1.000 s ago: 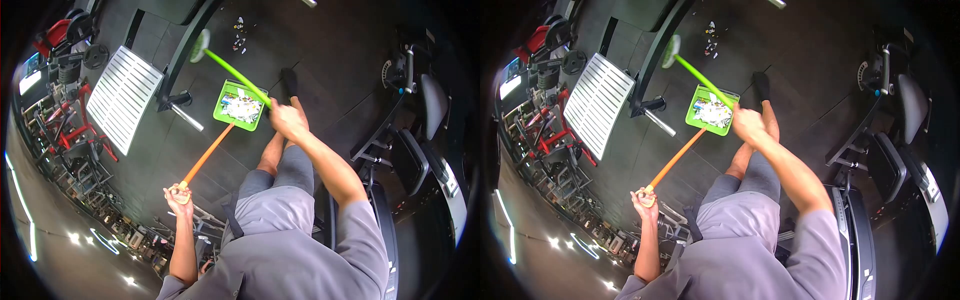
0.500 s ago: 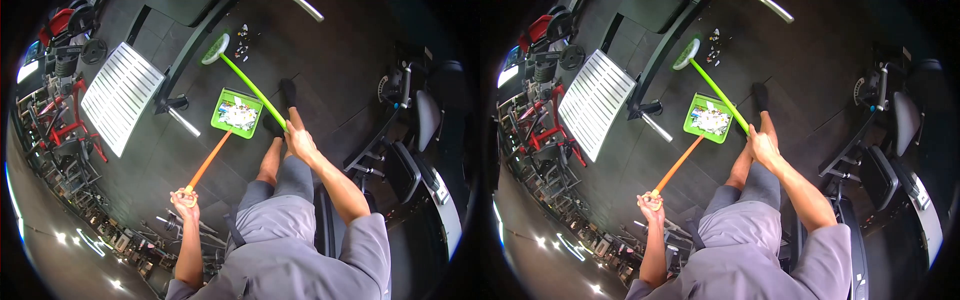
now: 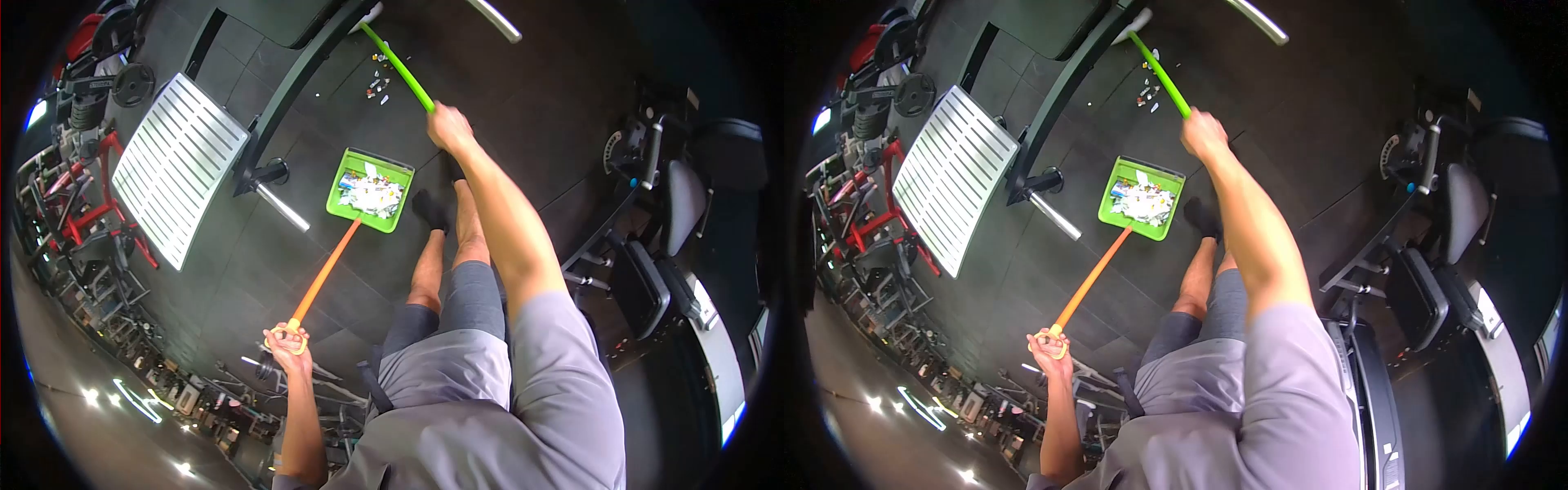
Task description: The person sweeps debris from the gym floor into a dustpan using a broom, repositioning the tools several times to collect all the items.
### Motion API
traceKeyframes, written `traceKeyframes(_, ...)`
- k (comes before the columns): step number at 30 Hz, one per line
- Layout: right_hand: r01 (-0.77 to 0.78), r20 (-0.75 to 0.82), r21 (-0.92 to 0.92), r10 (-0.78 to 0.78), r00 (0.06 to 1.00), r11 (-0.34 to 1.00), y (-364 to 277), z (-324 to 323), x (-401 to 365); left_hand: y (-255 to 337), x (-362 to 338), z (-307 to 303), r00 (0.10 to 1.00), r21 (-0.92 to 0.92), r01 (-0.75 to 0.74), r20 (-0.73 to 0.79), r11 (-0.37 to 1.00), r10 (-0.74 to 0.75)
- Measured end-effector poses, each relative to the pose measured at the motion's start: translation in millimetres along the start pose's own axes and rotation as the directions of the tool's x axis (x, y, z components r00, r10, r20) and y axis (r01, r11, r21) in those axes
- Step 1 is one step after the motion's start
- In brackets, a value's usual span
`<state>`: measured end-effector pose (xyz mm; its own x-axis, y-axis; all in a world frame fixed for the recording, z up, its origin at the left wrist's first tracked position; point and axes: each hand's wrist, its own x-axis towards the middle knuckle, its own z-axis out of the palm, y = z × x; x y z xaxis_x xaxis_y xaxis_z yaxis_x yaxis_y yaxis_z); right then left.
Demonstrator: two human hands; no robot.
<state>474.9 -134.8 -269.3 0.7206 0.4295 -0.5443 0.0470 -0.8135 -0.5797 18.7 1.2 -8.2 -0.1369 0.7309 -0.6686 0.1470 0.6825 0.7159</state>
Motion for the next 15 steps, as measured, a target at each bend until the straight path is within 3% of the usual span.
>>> traceKeyframes(2, 0.003, -0.034, 0.032, -0.002, 0.999, 0.999, 33, -6, -61, 1, -4, 4, 1.000, -0.014, 0.015, -0.011, 1.000, -0.015)
traceKeyframes(4, 0.149, -0.062, 0.120, -0.142, 0.988, 0.982, 46, -34, -132, 0, -1, -5, 1.000, -0.019, 0.005, 0.008, 1.000, -0.005)
traceKeyframes(5, 0.090, -0.035, 0.179, -0.085, 0.996, 0.980, 39, -52, -164, -1, 1, -9, 1.000, -0.020, 0.009, 0.015, 1.000, -0.009)
traceKeyframes(7, -0.016, 0.002, 0.130, 0.016, 1.000, 0.991, 61, -52, -203, -1, -1, -4, 1.000, -0.028, 0.011, 0.010, 1.000, -0.011)
traceKeyframes(11, -0.009, 0.104, -0.078, 0.017, 0.994, 0.997, 29, -52, -178, 2, -6, 3, 0.999, 0.000, 0.004, -0.033, 1.000, -0.004)
traceKeyframes(15, 0.117, 0.127, -0.055, -0.109, 0.986, 0.992, -11, -1, -87, 1, -7, 9, 1.000, -0.011, 0.008, -0.014, 1.000, -0.008)
